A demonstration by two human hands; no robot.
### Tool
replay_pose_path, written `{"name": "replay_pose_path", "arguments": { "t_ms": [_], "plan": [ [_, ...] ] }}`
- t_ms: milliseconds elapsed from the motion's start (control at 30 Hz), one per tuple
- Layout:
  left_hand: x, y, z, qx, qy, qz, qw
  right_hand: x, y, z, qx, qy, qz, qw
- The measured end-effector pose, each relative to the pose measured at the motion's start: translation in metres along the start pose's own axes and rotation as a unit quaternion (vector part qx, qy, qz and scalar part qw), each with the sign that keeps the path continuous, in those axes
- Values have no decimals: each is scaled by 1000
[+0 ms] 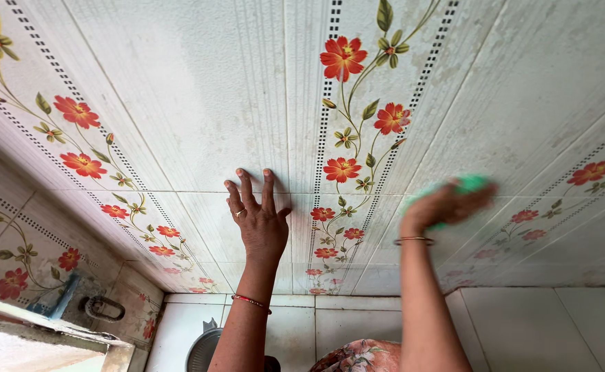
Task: The person cleans the wall tiles by scrubbing them with a scrubber by hand.
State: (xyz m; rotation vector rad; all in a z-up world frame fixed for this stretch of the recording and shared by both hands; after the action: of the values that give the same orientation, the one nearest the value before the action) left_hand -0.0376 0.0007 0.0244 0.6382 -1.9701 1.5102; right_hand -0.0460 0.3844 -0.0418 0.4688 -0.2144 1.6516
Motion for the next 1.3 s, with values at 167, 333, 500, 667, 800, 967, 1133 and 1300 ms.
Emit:
{"name": "replay_pose_path", "arguments": {
  "t_ms": [167, 333, 500, 667, 800, 967, 1133, 1300],
  "plan": [
    [-1, -2, 2, -27, -3, 12, 1000, -139, 41, 44, -92, -408, 282, 864],
    [0, -4, 5, -10, 2, 13, 1000, -275, 24, 22, -119, -781, 320, 523],
    [-1, -7, 10, -7, 7, 7, 1000, -278, 25, 43, -42, -710, 441, 547],
    [2, -11, 12, -32, 5, 17, 999, -130, 45, 75, -154, -531, 339, 761],
    [0, -18, 15, -37, 19, -3, 999, -48, 19, 64, -110, -408, 197, 885],
    [6, -33, 24, -29, 50, 34, 998, 20, -15, 52, -66, -65, 54, 994],
    [8, -38, 27, -63, 47, 47, 996, 16, -16, 42, 3, 165, 30, 986],
    [6, -34, 27, -77, 34, 38, 996, -72, 37, 80, -128, -198, 154, 960]
  ]
}}
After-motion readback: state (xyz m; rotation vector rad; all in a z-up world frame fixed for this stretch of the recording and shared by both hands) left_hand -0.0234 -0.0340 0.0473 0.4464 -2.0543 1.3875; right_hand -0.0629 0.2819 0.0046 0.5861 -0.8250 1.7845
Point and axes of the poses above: each hand's wrist, its own x-axis towards the middle knuckle, its own y-axis out of the palm, z = x × y, the point moved 6 cm from there along x, towards the middle knuckle, and after that the axes turned 10 degrees about x, right-handed, at the moved point
